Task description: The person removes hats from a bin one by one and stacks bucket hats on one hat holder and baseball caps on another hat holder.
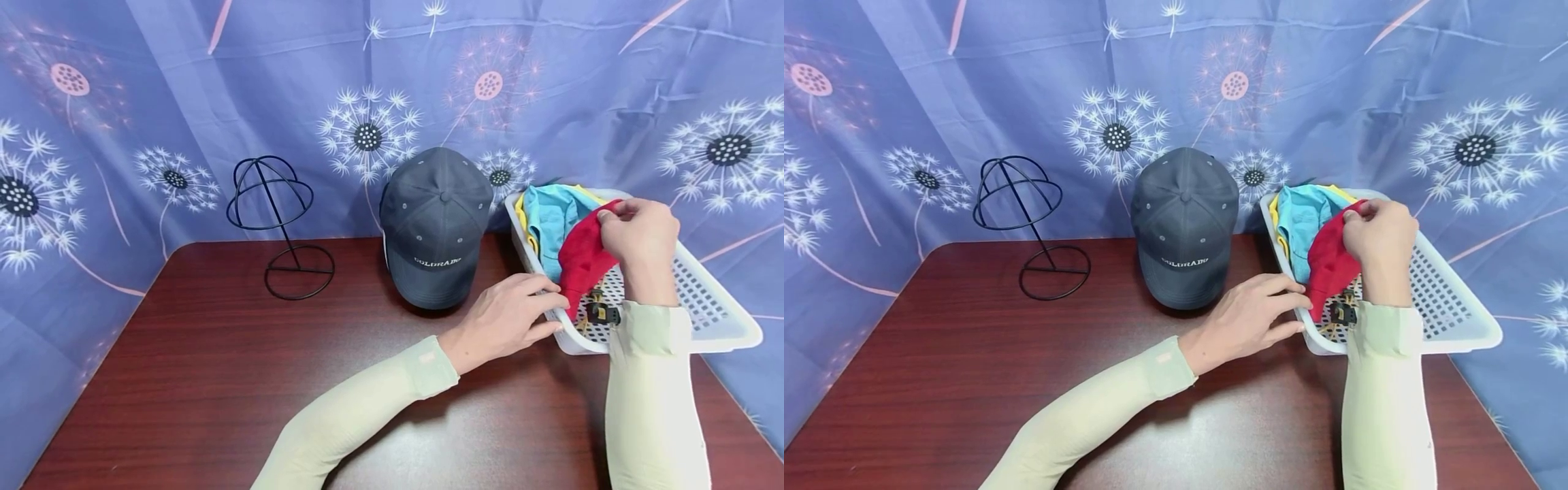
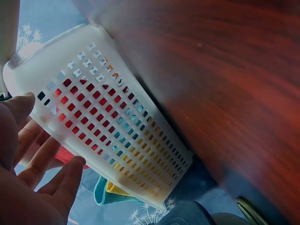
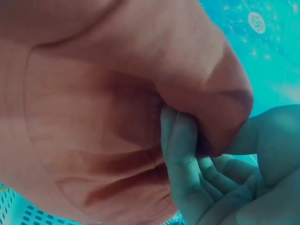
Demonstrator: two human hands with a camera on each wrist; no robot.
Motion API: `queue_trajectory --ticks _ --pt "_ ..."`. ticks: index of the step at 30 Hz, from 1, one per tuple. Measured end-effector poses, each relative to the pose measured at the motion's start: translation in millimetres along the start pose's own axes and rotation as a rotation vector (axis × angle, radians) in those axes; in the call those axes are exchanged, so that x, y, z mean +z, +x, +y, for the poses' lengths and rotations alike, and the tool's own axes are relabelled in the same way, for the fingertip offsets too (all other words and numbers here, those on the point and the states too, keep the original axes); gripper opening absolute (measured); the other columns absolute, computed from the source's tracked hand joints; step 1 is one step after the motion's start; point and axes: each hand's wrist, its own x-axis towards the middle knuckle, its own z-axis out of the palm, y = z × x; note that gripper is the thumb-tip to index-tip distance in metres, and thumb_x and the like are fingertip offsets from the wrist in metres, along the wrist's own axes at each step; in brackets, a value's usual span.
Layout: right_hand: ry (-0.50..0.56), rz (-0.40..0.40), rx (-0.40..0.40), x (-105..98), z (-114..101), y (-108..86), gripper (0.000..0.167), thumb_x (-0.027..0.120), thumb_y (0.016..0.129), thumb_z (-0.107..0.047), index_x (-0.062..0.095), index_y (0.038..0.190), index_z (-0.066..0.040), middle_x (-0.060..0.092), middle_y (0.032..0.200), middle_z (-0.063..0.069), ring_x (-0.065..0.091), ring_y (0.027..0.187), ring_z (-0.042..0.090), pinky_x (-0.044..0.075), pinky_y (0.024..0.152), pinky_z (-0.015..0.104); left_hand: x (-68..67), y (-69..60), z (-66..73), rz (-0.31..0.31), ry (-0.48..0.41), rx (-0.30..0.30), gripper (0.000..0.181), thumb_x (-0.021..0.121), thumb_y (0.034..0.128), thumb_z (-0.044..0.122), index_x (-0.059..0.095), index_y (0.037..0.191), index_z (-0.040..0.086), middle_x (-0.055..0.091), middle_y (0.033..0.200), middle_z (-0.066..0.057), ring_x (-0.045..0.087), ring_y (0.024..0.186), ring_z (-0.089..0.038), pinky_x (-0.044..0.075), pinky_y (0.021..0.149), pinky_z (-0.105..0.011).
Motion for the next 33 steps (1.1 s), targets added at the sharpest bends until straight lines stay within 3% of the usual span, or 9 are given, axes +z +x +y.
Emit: queue_trajectory --ticks 4,8,14,17,28,33 --pt "0.046 0.052 0.036 -5.6 -2.9 -4.1 0.042 0.056 0.101 -0.033 0.071 0.125 -0.001 0.048 0.065 -0.031 0.055 0.086 0.009 0.043 0.069 0.028 -0.4 -0.2 0.0 0.006 -0.004 -0.003 0.031 0.067 0.104 0.045 0.075 0.13 0.03 0.063 0.134 0.01 0.055 0.13 -0.005 0.03 0.117 -0.012" --pt "0.105 0.083 0.055 -8.8 -5.9 -5.4 0.044 0.055 0.102 -0.035 0.072 0.125 -0.003 0.039 0.056 -0.042 0.045 0.071 -0.008 0.042 0.068 0.022 -2.0 -0.3 -1.3 0.016 -0.028 -0.006 0.03 0.068 0.1036 0.043 0.075 0.129 0.028 0.063 0.134 0.009 0.056 0.129 -0.005 0.033 0.115 -0.012" --pt "0.268 0.183 0.057 -10.4 -9.4 -4.0 0.013 0.061 0.101 -0.035 0.068 0.099 -0.024 0.048 0.061 -0.037 0.052 0.07 -0.008 0.042 0.069 0.018 -2.3 -0.4 -2.7 0.03 -0.054 -0.004 0.031 0.069 0.1034 0.042 0.075 0.13 0.027 0.065 0.134 0.007 0.058 0.129 -0.006 0.035 0.114 -0.013" --pt "0.323 0.243 0.033 -11.0 -10.8 -5.1 0.009 0.063 0.1 -0.034 0.066 0.092 -0.031 0.051 0.062 -0.037 0.053 0.067 -0.01 0.041 0.07 0.017 -1.3 -0.5 -2.7 0.029 -0.057 -0.001 0.032 0.069 0.1032 0.042 0.076 0.13 0.026 0.065 0.134 0.007 0.058 0.129 -0.007 0.035 0.114 -0.013" --pt "0.516 0.396 -0.051 -19.6 -24.6 -15.9 0.021 0.069 0.097 -0.019 0.064 0.081 -0.032 0.059 0.066 -0.03 0.055 0.061 -0.009 0.043 0.069 0.014 2.0 -1.5 -5.3 0.056 -0.105 0.013 0.028 0.072 0.1019 0.038 0.077 0.127 0.026 0.066 0.13 0.009 0.06 0.124 -0.005 0.034 0.113 -0.011" --pt "0.63 0.431 -0.06 -27.2 -37.7 -29.4 0.022 0.07 0.096 -0.011 0.067 0.081 -0.027 0.065 0.07 -0.023 0.059 0.062 -0.006 0.047 0.069 0.013 3.7 -2.5 -6.8 0.076 -0.095 0.023 0.029 0.073 0.1017 0.037 0.077 0.129 0.028 0.065 0.118 0.011 0.061 0.109 -0.002 0.038 0.105 -0.011"
